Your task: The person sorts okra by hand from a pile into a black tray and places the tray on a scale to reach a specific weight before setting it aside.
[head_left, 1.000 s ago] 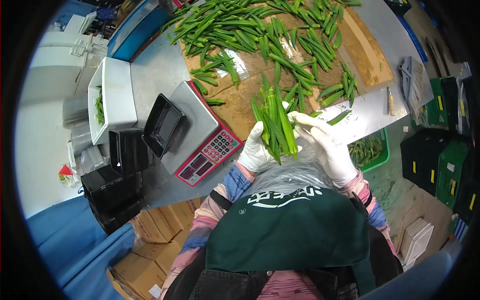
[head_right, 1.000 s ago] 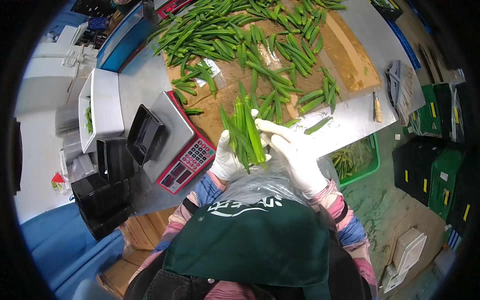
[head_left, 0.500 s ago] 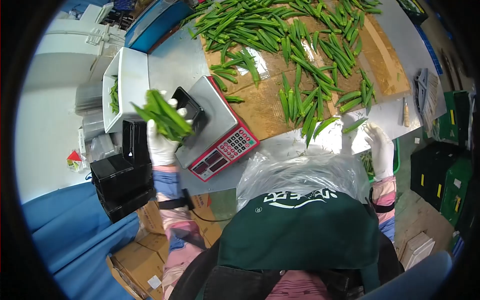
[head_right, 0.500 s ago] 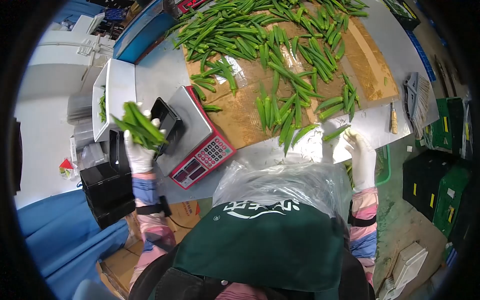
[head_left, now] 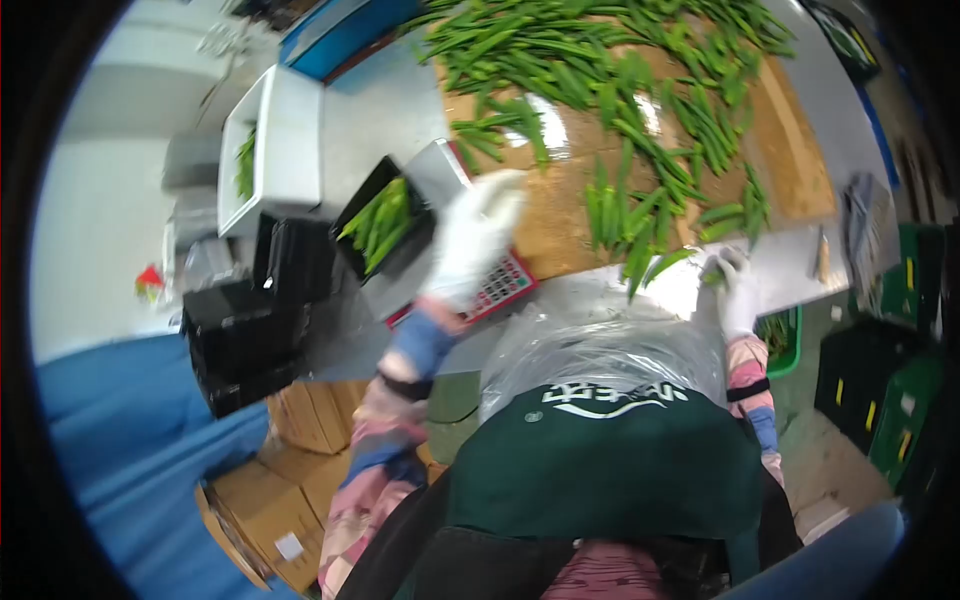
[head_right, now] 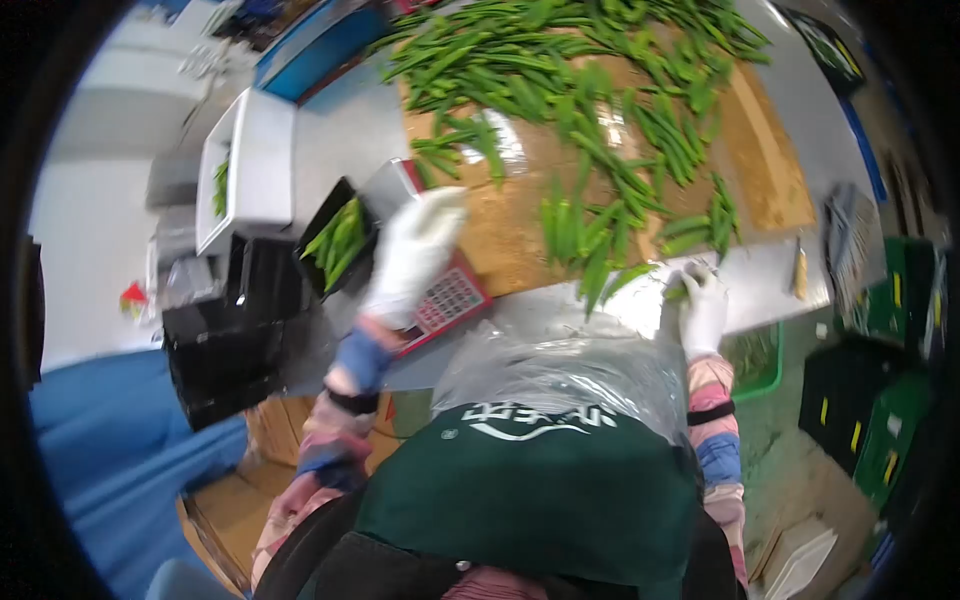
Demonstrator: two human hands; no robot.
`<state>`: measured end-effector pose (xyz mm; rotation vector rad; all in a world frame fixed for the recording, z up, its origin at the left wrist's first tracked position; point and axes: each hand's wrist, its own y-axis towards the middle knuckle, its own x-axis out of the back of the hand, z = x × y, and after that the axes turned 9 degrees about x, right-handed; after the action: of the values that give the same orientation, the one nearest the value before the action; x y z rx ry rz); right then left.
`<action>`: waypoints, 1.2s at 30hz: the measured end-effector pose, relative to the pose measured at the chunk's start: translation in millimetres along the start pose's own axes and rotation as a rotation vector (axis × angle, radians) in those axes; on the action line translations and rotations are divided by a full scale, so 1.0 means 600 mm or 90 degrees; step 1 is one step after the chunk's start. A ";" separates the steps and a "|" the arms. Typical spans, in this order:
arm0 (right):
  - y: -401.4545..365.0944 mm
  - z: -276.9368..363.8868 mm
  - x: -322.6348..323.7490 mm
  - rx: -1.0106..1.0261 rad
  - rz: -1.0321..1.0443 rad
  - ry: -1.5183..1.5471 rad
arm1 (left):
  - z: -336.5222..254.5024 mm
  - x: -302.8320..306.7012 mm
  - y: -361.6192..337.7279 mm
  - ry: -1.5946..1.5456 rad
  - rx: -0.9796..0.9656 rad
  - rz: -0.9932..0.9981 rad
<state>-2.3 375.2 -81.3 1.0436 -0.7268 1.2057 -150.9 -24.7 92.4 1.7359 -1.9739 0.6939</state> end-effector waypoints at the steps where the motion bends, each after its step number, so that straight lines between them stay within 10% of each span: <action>1: 0.005 -0.003 -0.004 0.027 0.010 -0.033 | -0.006 -0.044 -0.003 -0.044 0.029 0.053; 6: 0.000 -0.014 0.024 0.008 0.075 -0.007 | 0.124 -0.305 0.049 0.119 -0.042 -0.097; 11: -0.002 -0.031 0.046 -0.152 0.107 0.165 | 0.050 -0.301 0.067 0.184 0.252 0.030; 20: 0.057 0.070 0.010 -0.225 0.123 0.432 | 0.141 -0.345 0.065 0.100 0.075 -0.150; 25: 0.117 0.191 0.069 -0.325 0.186 0.779 | 0.034 -0.189 -0.001 -0.635 0.349 0.367; 27: 0.127 0.210 0.084 -0.273 0.212 0.780 | 0.039 -0.165 -0.028 -0.854 0.267 0.517; 30: 0.130 0.231 0.094 -0.265 0.228 0.781 | 0.006 -0.135 -0.065 -0.726 0.139 0.531; 32: 0.137 0.247 0.105 -0.280 0.250 0.811 | 0.025 -0.154 -0.076 -1.109 0.363 0.545; 36: 0.130 0.256 0.095 -0.274 0.279 0.782 | -0.014 -0.140 -0.074 -1.136 0.469 0.530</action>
<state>-52.8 257.1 46.8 -0.3117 -0.1829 1.6626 -95.9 42.0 51.6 2.0378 -4.1993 -0.3120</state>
